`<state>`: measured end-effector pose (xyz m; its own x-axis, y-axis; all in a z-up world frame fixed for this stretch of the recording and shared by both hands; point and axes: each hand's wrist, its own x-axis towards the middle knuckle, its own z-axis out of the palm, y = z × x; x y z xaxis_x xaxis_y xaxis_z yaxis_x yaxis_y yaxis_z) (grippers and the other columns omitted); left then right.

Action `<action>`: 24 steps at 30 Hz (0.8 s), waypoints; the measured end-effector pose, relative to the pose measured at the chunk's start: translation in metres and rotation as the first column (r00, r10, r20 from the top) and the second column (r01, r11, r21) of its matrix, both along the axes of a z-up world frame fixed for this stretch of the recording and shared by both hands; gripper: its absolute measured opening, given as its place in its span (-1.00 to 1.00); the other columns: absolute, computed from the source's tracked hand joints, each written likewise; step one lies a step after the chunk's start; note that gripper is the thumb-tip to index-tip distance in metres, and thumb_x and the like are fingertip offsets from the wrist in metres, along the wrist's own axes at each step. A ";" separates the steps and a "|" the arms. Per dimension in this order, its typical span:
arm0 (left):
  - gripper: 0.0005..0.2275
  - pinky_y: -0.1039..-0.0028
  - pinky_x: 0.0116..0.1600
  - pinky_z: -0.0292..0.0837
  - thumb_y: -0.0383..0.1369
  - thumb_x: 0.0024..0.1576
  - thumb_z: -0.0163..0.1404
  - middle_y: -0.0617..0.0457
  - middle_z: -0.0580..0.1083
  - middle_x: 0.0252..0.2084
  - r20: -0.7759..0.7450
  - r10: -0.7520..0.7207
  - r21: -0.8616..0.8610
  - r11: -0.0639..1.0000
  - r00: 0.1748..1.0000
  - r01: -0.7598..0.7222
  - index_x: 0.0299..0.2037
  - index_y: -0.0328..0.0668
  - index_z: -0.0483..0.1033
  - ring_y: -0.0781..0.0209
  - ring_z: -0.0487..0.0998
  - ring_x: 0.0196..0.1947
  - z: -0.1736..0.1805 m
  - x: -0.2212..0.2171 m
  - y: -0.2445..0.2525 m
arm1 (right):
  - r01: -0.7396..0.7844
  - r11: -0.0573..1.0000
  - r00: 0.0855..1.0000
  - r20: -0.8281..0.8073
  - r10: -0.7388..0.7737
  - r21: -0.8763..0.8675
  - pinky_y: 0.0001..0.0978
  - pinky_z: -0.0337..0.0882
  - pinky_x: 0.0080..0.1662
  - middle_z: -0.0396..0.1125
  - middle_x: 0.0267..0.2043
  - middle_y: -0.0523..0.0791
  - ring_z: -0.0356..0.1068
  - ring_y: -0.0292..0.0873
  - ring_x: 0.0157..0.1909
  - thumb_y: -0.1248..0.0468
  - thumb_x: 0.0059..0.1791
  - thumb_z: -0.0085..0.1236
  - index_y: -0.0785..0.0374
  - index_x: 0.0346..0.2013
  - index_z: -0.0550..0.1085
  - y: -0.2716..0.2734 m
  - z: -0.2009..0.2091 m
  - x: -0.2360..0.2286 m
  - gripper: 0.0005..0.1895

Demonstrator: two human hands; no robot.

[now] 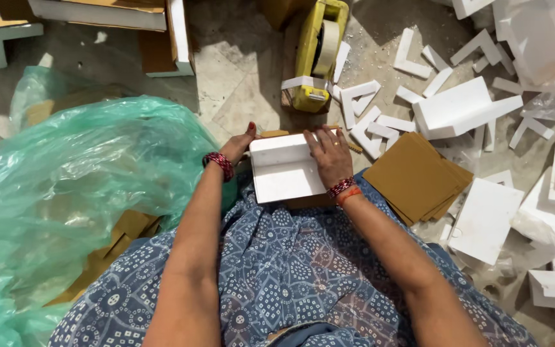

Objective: The person assembles small cardboard boxes by inserting white foam inserts into the flaps and securing them with a tape dispenser. They repeatedly pick up flat cardboard sheets, fold them, insert foam pieces, and apply tape to seal the edges.

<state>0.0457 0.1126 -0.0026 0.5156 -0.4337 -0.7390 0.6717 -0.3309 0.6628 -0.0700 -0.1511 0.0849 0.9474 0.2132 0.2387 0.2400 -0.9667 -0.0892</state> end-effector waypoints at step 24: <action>-0.58 0.42 -0.03 0.56 -0.38 -0.11 0.34 0.05 0.66 -0.15 0.394 -0.187 0.271 0.959 0.900 0.080 0.01 0.14 0.65 0.29 0.65 -0.19 -0.003 -0.025 0.014 | 0.157 0.983 0.988 -0.027 -0.155 0.091 -0.08 0.21 0.14 0.37 -0.03 -0.16 0.32 0.00 0.07 0.27 -0.28 0.44 0.07 -0.01 0.51 0.003 0.008 -0.015 -0.45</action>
